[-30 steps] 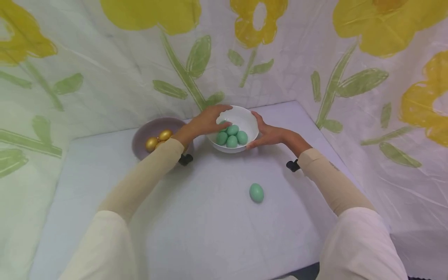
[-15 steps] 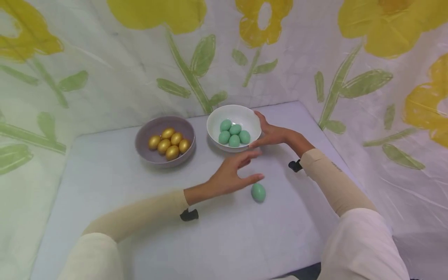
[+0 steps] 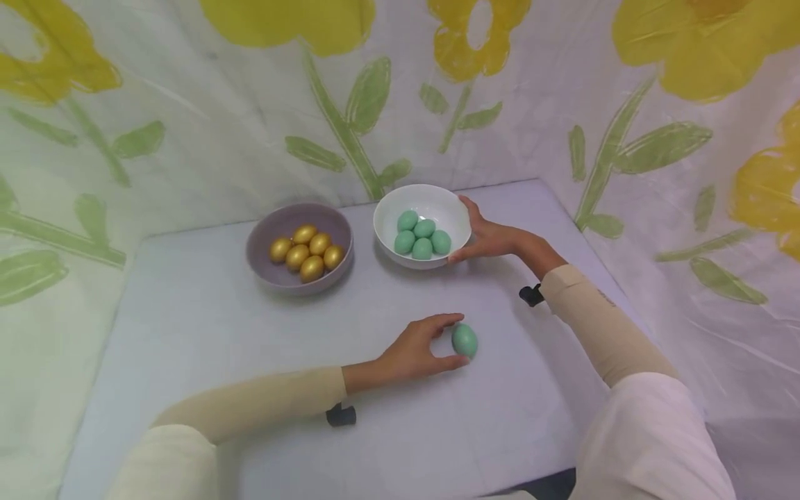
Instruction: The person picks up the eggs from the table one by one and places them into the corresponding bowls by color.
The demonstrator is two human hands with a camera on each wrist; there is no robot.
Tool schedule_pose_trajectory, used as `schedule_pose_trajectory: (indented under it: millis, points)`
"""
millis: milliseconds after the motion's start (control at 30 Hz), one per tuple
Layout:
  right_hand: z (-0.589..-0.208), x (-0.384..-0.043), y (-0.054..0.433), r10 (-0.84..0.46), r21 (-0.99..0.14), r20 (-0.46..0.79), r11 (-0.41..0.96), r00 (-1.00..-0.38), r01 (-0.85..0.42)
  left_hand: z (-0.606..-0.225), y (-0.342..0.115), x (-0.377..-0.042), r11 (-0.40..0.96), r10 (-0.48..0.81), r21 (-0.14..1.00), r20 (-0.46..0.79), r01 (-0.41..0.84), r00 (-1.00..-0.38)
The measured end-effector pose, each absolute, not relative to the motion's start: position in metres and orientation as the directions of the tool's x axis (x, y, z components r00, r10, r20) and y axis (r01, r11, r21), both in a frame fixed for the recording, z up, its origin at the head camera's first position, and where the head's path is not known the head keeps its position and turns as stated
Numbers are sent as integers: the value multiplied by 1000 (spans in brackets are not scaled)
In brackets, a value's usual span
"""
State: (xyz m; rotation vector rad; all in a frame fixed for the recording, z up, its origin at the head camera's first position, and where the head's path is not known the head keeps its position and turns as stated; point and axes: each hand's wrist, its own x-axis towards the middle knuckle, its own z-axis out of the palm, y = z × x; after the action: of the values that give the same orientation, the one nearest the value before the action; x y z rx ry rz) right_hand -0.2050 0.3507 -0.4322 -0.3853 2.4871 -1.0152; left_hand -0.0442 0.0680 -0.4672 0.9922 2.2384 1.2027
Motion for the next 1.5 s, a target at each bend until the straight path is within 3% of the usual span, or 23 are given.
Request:
schedule_pose_trajectory:
  millis: [567, 800, 1000, 1267, 1400, 1500]
  points:
    - [-430, -202, 349, -393, -719, -289, 691, -873, -73, -486, 78, -48, 250, 779, 885, 57, 393, -624]
    - [-428, -200, 347, -399, -729, -290, 681, -870, -69, -475, 77, -50, 147, 802, 904, 127, 401, -583]
    - [-429, -202, 349, -404, -736, -287, 674, -869, -70, -441, 72, -61, 75, 806, 893, 207, 443, -554]
    - [-429, -203, 350, -469, -774, -243, 621, -849, -121, -385, 50, -112, 30, 737, 846, 341, 533, -583]
    - [-429, -202, 349, -449, -768, -261, 633, -854, -99, -365, 35, -158, 142, 728, 766, 348, 627, -590]
    - [-428, -200, 349, -411, -745, -295, 664, -863, -61, -359, 23, -192, 294, 761, 664, 274, 688, -589]
